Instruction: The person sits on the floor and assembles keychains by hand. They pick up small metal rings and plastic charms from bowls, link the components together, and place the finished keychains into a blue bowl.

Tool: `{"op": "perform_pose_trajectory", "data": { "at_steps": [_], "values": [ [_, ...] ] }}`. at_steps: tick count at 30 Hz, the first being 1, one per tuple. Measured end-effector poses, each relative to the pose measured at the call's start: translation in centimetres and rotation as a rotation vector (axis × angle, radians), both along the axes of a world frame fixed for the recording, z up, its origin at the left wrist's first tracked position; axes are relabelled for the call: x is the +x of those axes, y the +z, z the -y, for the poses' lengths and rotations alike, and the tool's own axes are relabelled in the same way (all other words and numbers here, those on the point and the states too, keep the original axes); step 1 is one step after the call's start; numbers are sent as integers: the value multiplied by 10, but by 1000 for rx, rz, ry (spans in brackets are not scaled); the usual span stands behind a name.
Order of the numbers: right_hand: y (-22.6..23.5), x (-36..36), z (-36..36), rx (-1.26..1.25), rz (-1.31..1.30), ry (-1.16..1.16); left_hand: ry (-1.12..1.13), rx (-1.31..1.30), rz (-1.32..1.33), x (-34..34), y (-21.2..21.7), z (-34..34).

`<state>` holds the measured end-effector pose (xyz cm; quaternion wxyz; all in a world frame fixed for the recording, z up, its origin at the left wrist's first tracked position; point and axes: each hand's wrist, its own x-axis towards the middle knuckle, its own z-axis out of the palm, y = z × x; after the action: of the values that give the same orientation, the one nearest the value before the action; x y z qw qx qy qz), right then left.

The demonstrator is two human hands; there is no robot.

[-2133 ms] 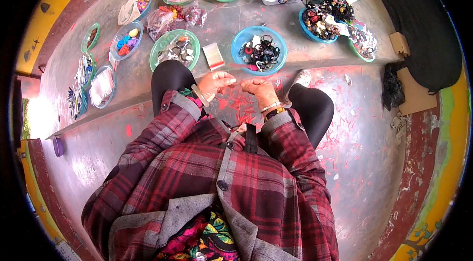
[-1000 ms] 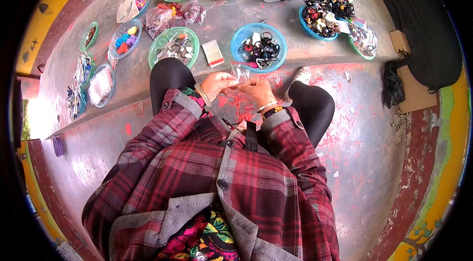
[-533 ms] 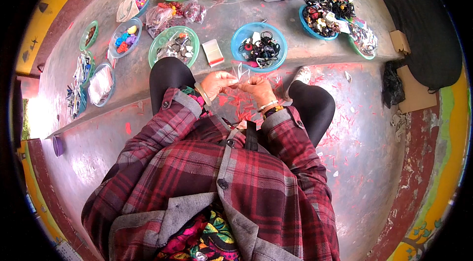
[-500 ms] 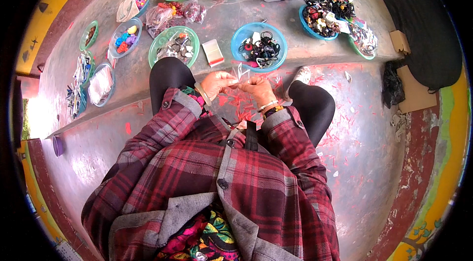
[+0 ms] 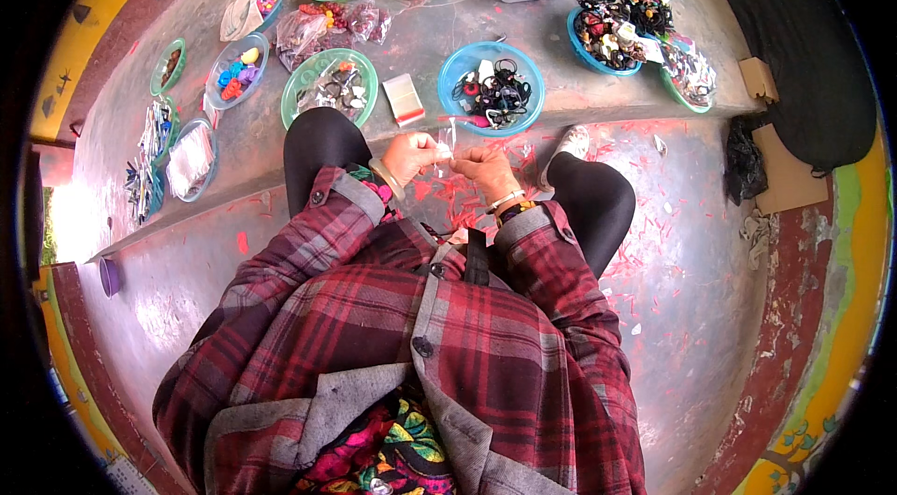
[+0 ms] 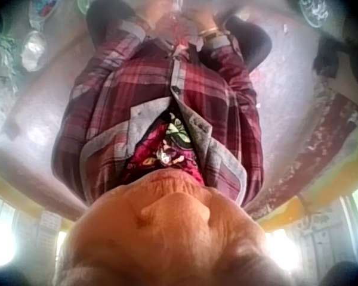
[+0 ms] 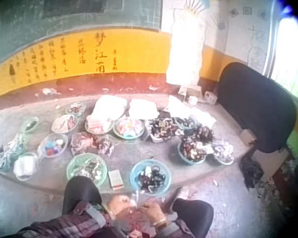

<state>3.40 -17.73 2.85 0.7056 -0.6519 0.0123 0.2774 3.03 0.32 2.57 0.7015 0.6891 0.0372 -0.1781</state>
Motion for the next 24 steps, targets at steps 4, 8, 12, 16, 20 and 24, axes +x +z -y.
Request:
{"op": "perform_pose_trajectory", "data": {
  "at_steps": [4,8,12,16,20,24],
  "values": [
    [1,0,-1,50,-17,-2,28,-40,46,0,-4,1],
    [-6,0,0,86,-54,-2,23,-63,67,1,-5,1],
    [-7,1,1,58,-47,7,3,-62,42,2,-9,1],
    [0,-1,-2,108,-37,-24,-27,-139,-2,2,-9,0],
    [-8,0,1,74,-26,-2,-48,-163,-12,3,-11,0],
    [-11,1,1,11,-12,25,-29,-194,-13,2,-14,1]
  ]
}}
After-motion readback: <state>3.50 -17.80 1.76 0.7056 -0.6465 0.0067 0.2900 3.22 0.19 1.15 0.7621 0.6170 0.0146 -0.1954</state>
